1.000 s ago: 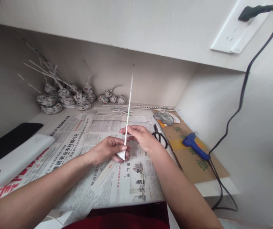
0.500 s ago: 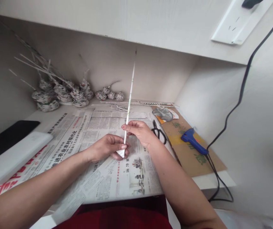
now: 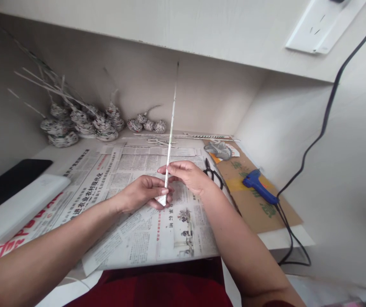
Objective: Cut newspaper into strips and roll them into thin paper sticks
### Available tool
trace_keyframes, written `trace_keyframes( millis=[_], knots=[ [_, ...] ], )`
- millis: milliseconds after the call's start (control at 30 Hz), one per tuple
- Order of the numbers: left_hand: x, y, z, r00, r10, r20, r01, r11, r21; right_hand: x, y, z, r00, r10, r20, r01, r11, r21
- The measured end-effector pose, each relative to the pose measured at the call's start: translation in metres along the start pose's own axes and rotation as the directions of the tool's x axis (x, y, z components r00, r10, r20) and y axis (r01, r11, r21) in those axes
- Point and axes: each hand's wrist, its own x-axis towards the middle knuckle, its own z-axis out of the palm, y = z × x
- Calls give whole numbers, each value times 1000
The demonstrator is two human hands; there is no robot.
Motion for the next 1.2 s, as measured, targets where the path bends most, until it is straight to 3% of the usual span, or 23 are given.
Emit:
trace_keyframes(
  millis=[133,300,433,600,767,933,1067,1200],
  knots=[
    [-1,0,0,999,-12,30,12,1000,14,1,2,-1,994,-32,-102,33,999,8],
    [-1,1,0,1000,-11,6,10,1000,18,1,0,0,1000,-8,-2,8,1000,-8],
    [-1,0,0,999,-16,40,15,1000,24,1,-1,1,988,-33,-151,31,999,-19],
    [0,1,0,1000,-19,-10,19,1000,18,1,1,-2,1000,-15,6,16,999,-40],
    [0,0,-1,999,-20,31,20,1000,21,3,2,-2,988,-39,-152,36,999,-25],
    [0,-1,-2,1000,-10,13,10,1000,16,1,-1,-4,999,-26,22,27,999,-46],
    [0,-1,-3,999,-20,46,18,999,27,2,0,-5,993,-46,-107,42,998,-40],
    [0,-1,-4,999,-11,33,10,1000,27,1,0,-4,1000,-16,-6,16,999,-33]
  ],
)
